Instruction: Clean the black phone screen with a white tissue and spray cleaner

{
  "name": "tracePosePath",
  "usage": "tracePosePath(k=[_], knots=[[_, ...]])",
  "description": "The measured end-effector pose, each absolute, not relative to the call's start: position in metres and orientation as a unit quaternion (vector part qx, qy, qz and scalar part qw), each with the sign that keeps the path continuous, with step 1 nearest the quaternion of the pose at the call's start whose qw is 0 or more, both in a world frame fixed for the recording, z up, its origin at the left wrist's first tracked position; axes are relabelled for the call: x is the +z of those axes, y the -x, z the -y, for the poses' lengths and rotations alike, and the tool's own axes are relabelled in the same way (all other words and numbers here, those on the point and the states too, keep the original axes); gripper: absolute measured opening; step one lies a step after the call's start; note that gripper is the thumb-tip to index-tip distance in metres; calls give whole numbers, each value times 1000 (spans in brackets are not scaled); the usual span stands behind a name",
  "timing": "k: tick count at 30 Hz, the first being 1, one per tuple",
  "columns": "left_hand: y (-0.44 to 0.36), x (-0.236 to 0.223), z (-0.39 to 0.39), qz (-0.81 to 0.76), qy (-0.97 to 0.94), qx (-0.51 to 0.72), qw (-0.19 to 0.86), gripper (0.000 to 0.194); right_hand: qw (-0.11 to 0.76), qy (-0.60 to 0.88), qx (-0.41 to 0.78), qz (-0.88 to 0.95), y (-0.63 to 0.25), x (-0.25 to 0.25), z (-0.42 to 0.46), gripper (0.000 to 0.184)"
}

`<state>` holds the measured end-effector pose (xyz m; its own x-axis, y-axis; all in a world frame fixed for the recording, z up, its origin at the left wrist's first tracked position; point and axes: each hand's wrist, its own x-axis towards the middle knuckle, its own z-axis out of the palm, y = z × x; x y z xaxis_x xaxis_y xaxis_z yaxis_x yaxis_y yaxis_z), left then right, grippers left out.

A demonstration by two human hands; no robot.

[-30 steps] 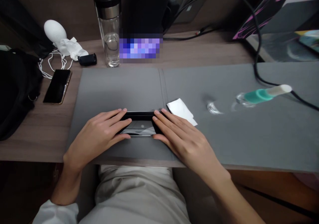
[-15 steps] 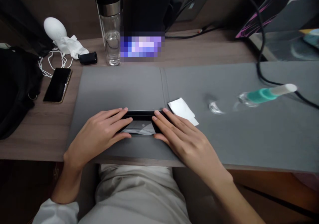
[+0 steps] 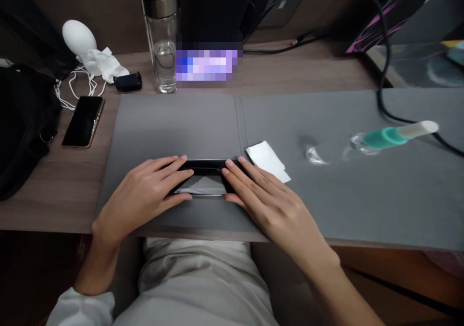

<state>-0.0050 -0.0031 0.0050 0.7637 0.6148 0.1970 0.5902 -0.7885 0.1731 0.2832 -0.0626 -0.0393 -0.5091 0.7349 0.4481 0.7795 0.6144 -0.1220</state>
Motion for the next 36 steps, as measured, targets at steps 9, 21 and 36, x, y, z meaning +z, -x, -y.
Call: tracePosePath(k=[9,21,36], knots=[[6,5,2,-323,-937,124,55,42,214,427,-85,874,-284,-38,62,80],[6,4,1,-323,-935,133,61,40,221,420,-94,875,-282,-37,59,73],[4,3,2,-337,-925,155,85,37,310,470,37,826,-291,-43,55,75]])
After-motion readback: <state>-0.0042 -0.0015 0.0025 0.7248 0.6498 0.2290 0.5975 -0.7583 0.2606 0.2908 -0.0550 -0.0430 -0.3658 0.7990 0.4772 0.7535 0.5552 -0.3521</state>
